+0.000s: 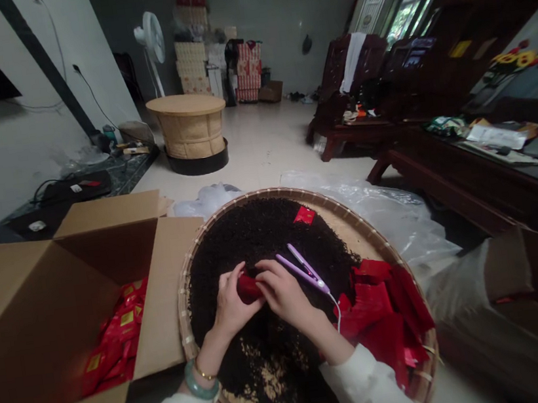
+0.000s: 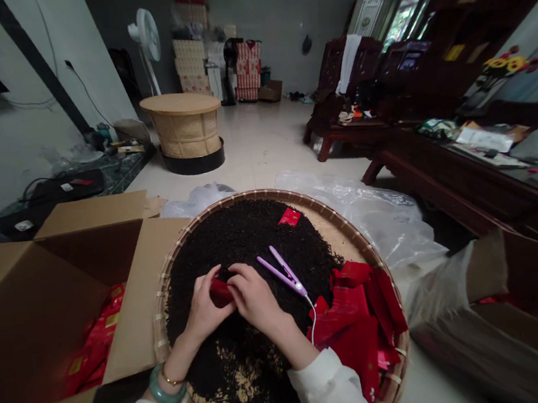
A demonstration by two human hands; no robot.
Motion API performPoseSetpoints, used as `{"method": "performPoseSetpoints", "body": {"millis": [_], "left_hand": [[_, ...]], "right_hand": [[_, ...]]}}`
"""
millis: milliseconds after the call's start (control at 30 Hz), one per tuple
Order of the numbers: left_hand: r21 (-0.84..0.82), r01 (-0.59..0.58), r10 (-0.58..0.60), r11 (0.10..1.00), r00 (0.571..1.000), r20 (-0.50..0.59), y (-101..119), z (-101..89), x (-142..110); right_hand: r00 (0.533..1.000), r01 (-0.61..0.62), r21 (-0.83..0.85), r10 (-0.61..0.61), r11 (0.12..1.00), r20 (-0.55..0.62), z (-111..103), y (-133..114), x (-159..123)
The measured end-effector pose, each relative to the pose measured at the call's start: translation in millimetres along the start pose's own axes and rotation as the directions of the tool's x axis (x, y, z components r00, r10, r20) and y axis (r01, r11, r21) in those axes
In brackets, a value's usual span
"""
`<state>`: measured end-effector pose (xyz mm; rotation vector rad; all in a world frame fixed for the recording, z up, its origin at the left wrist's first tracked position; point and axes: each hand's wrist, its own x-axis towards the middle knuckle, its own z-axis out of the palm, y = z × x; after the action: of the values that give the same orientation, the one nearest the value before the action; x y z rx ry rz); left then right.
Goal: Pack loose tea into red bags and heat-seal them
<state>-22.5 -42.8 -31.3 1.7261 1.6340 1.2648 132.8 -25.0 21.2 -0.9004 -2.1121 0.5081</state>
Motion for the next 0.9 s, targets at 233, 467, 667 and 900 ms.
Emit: {"method": "performPoseSetpoints", "body": {"millis": [233, 467, 667, 900], "left_hand": [[-0.377, 0.386, -0.180, 0.842, 0.859, 0.479, 6.5, -4.9, 6.8], [-0.383, 0.468, -0.192, 0.797, 0.796, 0.574, 10.8, -7.2, 7.4], [-0.413, 0.484, -0.205, 0.772, 0.804, 0.559, 9.0, -6.4, 9.0], [-0.420, 0.483, -0.198, 0.768, 0.803, 0.562, 7.4, -6.7, 7.9]], "right_hand": [[0.947, -0.285, 0.387, 0.320, 0.877, -0.029, -13.3, 17.6, 0.6], [0.804, -0.478, 0.651, 0.593, 0.590, 0.052, -10.2, 29.7, 2.4], [0.760, -0.445, 0.642, 0.643, 0.625, -0.099, -14.7, 37.3, 1.4], [0.938, -0.344, 0.271, 0.342, 0.899, 0.055, -26.6, 22.7, 4.7]]}}
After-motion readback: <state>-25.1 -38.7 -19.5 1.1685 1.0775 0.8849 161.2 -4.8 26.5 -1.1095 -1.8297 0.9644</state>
